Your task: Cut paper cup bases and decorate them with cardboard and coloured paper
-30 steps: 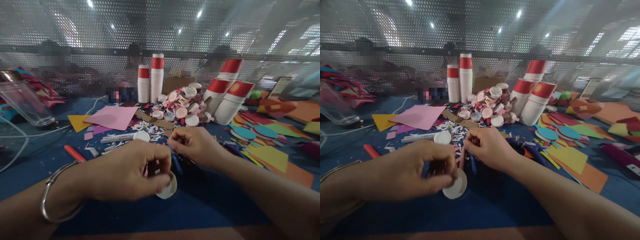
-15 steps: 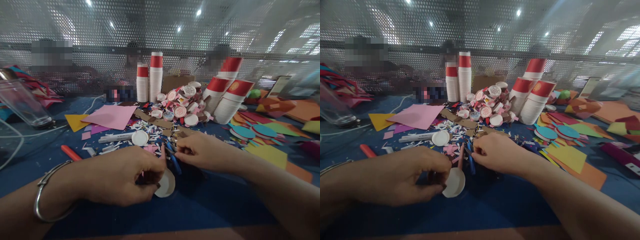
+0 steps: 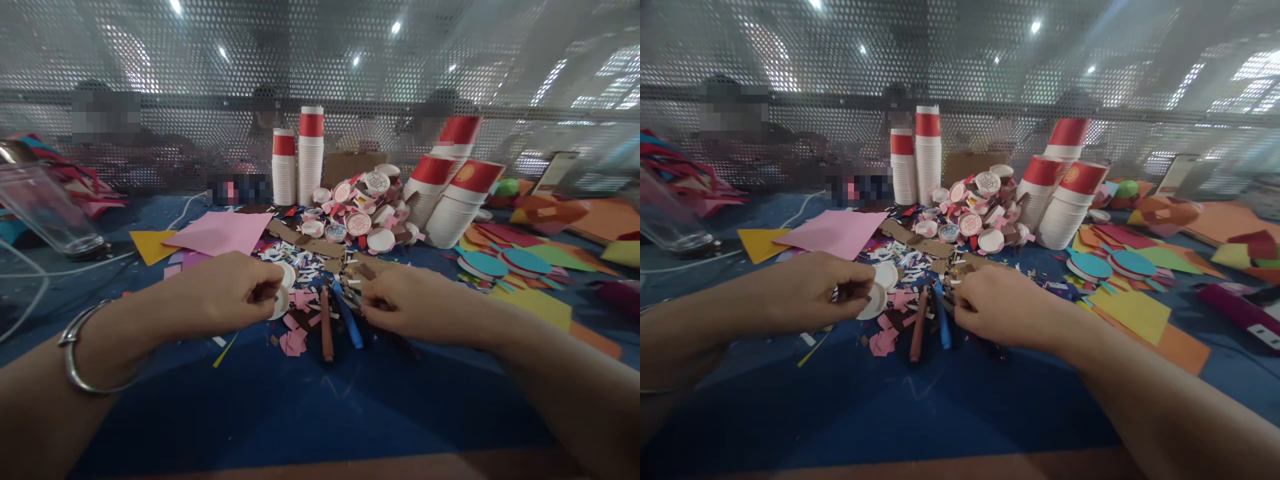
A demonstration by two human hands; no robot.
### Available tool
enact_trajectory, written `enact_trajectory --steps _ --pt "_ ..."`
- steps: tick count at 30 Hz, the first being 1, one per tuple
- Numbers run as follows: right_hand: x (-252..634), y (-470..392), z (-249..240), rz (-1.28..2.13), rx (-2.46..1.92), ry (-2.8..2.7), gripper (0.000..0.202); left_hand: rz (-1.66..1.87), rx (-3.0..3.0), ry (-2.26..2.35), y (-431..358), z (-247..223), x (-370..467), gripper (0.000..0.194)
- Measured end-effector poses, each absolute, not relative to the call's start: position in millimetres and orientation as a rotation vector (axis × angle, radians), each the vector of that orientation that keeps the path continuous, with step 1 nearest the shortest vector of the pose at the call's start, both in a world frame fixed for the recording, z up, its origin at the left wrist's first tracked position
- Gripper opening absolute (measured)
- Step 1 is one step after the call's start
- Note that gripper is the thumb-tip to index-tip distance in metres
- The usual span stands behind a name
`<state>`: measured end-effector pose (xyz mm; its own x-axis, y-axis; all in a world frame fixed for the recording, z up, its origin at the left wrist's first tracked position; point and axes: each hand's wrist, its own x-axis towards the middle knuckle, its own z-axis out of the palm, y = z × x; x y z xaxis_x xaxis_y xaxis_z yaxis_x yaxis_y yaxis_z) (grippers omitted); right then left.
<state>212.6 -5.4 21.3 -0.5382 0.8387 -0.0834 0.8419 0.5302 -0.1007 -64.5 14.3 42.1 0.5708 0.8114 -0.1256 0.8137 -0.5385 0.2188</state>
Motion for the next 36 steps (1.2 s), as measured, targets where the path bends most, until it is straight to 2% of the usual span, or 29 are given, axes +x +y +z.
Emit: enact_trajectory --steps 8,19,36 --pt "213 -6 22 -0.280 1.466 2.760 0.034 0.271 2.556 1.534 25 44 -69 0.016" --pt "214 -7 23 -0.335 1.453 2.774 0.034 0.097 2.506 1.512 28 40 -72 0.013" --pt "208 -10 28 -0.259 1.485 2.668 0.030 0.316 2.441 1.452 28 32 -65 0.018"
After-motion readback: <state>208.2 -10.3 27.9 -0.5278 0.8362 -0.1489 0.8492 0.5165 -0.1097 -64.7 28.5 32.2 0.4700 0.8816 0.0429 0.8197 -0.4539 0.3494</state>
